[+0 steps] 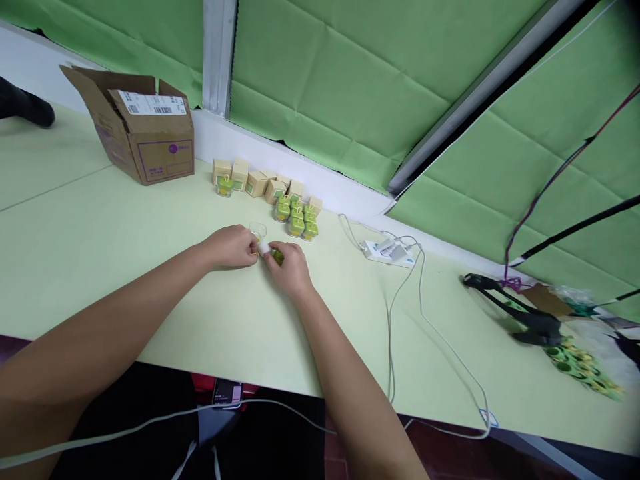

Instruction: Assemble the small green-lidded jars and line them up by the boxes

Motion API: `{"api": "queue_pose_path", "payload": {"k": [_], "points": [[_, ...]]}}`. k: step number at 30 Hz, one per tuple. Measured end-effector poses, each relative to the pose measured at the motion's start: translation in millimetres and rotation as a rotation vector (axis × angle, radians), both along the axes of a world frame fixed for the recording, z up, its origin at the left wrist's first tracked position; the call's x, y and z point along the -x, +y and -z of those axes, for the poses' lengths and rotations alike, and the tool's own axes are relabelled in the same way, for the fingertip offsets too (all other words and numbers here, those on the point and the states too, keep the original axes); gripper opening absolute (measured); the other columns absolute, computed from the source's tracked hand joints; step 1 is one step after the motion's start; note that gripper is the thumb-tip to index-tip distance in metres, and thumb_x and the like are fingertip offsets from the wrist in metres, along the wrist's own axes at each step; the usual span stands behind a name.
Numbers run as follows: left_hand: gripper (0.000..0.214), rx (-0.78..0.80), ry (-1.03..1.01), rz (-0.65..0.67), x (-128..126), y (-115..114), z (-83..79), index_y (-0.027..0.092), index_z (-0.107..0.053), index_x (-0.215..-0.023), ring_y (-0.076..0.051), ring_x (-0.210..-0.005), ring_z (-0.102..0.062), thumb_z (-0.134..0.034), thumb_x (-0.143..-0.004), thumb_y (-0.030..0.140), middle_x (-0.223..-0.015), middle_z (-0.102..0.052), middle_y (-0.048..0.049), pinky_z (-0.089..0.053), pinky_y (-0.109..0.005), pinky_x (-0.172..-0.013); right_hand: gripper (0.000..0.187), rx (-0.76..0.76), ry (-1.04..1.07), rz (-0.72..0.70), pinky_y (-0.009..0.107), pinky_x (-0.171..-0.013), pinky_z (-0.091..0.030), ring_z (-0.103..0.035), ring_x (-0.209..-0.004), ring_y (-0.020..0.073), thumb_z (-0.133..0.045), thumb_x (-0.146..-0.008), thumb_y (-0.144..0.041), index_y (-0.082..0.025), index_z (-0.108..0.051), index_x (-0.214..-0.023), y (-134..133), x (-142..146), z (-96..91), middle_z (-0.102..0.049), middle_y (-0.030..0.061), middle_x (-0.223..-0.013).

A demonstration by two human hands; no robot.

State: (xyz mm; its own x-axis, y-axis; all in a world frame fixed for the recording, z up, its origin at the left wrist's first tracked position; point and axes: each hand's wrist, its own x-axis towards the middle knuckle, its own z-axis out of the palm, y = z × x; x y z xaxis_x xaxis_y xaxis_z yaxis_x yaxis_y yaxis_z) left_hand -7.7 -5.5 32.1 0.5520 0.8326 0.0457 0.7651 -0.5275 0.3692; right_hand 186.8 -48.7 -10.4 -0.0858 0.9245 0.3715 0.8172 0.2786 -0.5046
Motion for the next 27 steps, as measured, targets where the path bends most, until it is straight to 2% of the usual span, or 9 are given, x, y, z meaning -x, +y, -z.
{"api": "queue_pose_path", "payload": {"k": [8, 13, 20, 27], "points": [[0.016, 0.004, -0.009, -0.002, 0, 3, 3.7, 0.024, -0.066, -0.069, -0.020, -0.063, -0.060, -0.060, -0.077, 0.035, -0.072, -0.070, -0.0041, -0.035, -0.032, -0.055, 0.022, -0.008, -0.003, -0.009, 0.042, -0.101, -0.050, -0.065, -0.112, 0.0277, -0.071, -0.088, -0.026, -0.024, -0.076, -0.110, -1, 1, -2.7, -0.078, 0.0074, -0.109], [0.019, 0.045, -0.048, 0.016, 4, 8, 3.7, 0.023, -0.072, -0.080, -0.020, -0.070, -0.065, -0.064, -0.076, 0.040, -0.082, -0.074, -0.0031, -0.039, -0.029, -0.058, 0.025, -0.038, -0.024, -0.053, 0.042, -0.103, -0.050, -0.065, -0.113, 0.0282, -0.069, -0.088, -0.022, -0.022, -0.077, -0.111, -2, 0, -3.6, -0.078, 0.0075, -0.110], [0.019, 0.040, -0.086, 0.016, 10, 14, 3.5, 0.023, -0.073, -0.085, -0.020, -0.076, -0.066, -0.060, -0.073, 0.029, -0.088, -0.077, -0.0026, -0.044, -0.029, -0.064, 0.028, -0.066, -0.030, -0.095, 0.043, -0.106, -0.048, -0.064, -0.114, 0.0278, -0.059, -0.092, -0.017, -0.022, -0.076, -0.114, -3, 1, -2.1, -0.078, 0.0061, -0.116], [0.019, 0.038, -0.095, 0.007, 10, 14, 3.7, 0.023, -0.073, -0.086, -0.020, -0.078, -0.068, -0.060, -0.072, 0.028, -0.090, -0.078, -0.0029, -0.045, -0.029, -0.065, 0.032, -0.092, -0.060, -0.101, 0.044, -0.109, -0.046, -0.061, -0.117, 0.0285, -0.057, -0.092, -0.017, -0.021, -0.076, -0.117, -3, 1, 0.1, -0.073, 0.0098, -0.121]]}}
